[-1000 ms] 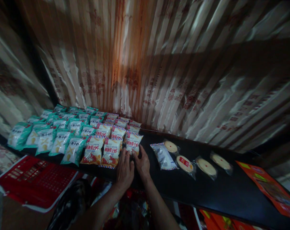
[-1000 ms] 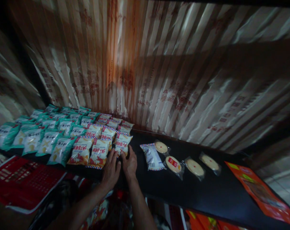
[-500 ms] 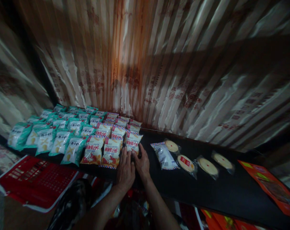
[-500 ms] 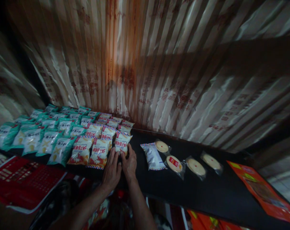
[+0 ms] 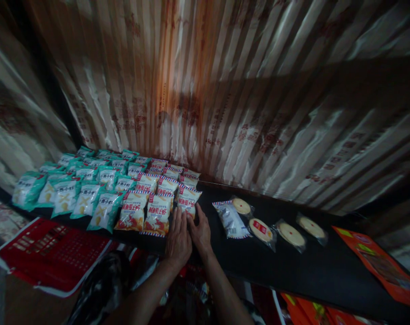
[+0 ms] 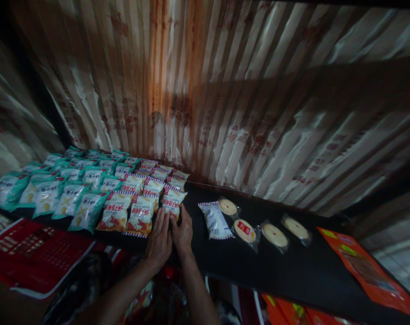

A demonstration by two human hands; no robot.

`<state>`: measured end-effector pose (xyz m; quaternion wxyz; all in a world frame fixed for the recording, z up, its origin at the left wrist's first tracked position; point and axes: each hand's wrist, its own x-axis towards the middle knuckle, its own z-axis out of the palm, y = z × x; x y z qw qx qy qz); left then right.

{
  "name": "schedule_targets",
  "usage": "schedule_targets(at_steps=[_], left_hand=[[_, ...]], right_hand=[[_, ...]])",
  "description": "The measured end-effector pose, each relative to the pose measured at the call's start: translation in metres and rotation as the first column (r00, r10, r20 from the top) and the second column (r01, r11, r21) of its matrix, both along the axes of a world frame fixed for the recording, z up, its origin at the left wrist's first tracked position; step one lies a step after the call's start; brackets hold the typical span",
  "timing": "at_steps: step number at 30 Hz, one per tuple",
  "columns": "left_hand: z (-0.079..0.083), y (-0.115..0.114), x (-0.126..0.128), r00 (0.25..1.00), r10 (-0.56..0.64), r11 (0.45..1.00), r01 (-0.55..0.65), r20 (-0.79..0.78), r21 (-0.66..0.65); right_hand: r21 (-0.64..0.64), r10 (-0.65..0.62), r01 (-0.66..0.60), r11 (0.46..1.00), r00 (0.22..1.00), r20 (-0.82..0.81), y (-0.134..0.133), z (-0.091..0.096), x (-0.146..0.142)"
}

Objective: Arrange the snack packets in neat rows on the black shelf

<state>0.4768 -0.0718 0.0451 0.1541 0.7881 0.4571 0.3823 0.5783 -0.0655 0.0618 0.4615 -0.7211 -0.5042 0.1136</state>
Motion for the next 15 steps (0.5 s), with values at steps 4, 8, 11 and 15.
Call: schedule_targets(at_steps=[4, 8, 11, 15], left_hand=[[-0.0014, 0.0009, 0.0, 1.0, 0.009, 1.0, -0.009, -0.015, -0.013], [-0.0038, 0.0023, 0.0005, 0.998, 0.019, 1.0, -0.019, -0.053, 0.002], [-0.0051, 0.0021, 0.0004, 0.997, 0.036, 0.999, -0.034, -0.061, 0.032], [-0.0041, -0.0003, -0.0024, 0.998, 0.039, 0.995, -0.034, -0.048, 0.096]], right_hand=[[-0.038, 0.044, -0.044, 0.998, 0.999, 0.002, 0.001, -0.0006, -0.001], [-0.044, 0.057, -0.056, 0.997, 0.998, 0.011, 0.0007, 0.0012, -0.0015], [-0.011, 0.039, -0.038, 0.999, 0.999, 0.016, -0.0025, 0.0024, -0.0021], [-0.008, 0.014, -0.013, 1.0, 1.0, 0.014, -0.0085, -0.0004, -0.003]])
